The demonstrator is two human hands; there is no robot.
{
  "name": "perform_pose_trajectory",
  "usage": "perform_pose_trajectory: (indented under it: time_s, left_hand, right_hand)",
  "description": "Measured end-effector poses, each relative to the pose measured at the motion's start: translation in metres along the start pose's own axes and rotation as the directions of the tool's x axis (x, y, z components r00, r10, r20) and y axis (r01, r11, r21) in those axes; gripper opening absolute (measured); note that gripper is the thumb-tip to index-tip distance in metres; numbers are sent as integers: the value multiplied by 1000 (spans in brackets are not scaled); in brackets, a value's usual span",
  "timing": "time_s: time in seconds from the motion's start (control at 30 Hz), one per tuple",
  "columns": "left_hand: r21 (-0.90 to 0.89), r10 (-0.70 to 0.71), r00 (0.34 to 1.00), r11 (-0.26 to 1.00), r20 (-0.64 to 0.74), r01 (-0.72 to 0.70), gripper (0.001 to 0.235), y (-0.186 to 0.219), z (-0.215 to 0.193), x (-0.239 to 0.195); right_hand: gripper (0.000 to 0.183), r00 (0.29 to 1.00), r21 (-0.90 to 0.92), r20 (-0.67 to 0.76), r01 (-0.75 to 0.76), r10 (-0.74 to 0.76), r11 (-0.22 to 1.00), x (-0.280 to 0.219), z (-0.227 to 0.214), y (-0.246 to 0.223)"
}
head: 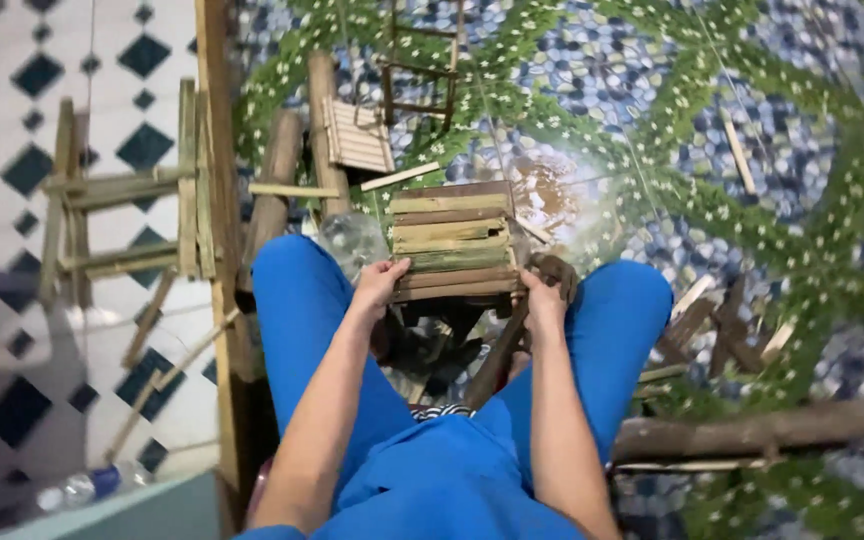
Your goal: The person sits cross-legged and uses a hammer to drive nails into a small wooden structure made of bamboo slats. They repeatedly position the slats and strike them with the hammer to secure the assembly.
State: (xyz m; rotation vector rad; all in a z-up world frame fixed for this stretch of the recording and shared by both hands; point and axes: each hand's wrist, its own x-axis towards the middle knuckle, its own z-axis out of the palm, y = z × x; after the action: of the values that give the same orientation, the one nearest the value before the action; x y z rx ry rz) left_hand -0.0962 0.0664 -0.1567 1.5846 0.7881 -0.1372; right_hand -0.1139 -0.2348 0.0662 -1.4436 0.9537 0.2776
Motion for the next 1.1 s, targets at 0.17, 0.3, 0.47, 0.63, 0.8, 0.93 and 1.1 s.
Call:
perform_pose_trajectory:
  time_s: [0.17, 0.3, 0.47, 0.63, 0.8, 0.93, 1.1]
  left_hand:
    - [101, 45, 996, 994, 71, -52, 56, 42, -5, -77]
    - [59, -34, 993, 998, 110, 27, 37, 46, -4, -105]
    - [368, 346, 936, 880, -60, -301, 60, 92, 4, -138]
    - [546, 868, 497, 420, -8, -725, 28, 139, 31, -150]
    - [744, 462, 685, 76, 564, -664, 80, 155, 79, -157]
    - [737, 455, 661, 15, 597, -675, 86, 136, 72, -147]
    - [756, 508, 644, -21, 572, -655, 90, 150, 68, -159]
  right_hand:
    - [83, 994, 291, -108, 18, 14, 956, 65, -3, 33]
    - [77, 985, 280, -171, 80, -32, 957, 69, -4, 32]
    - [43, 937, 183, -229, 308, -264, 934, 8, -21, 0]
    - [66, 932, -11, -18, 361, -361, 933, 3, -9, -19]
    - [39, 841, -484, 133, 517, -524, 707, 56, 24, 23]
    - [30, 678, -640, 179, 631, -713, 439, -13, 32, -34]
    - [41, 759, -742, 421, 603, -496, 293, 33, 61, -17]
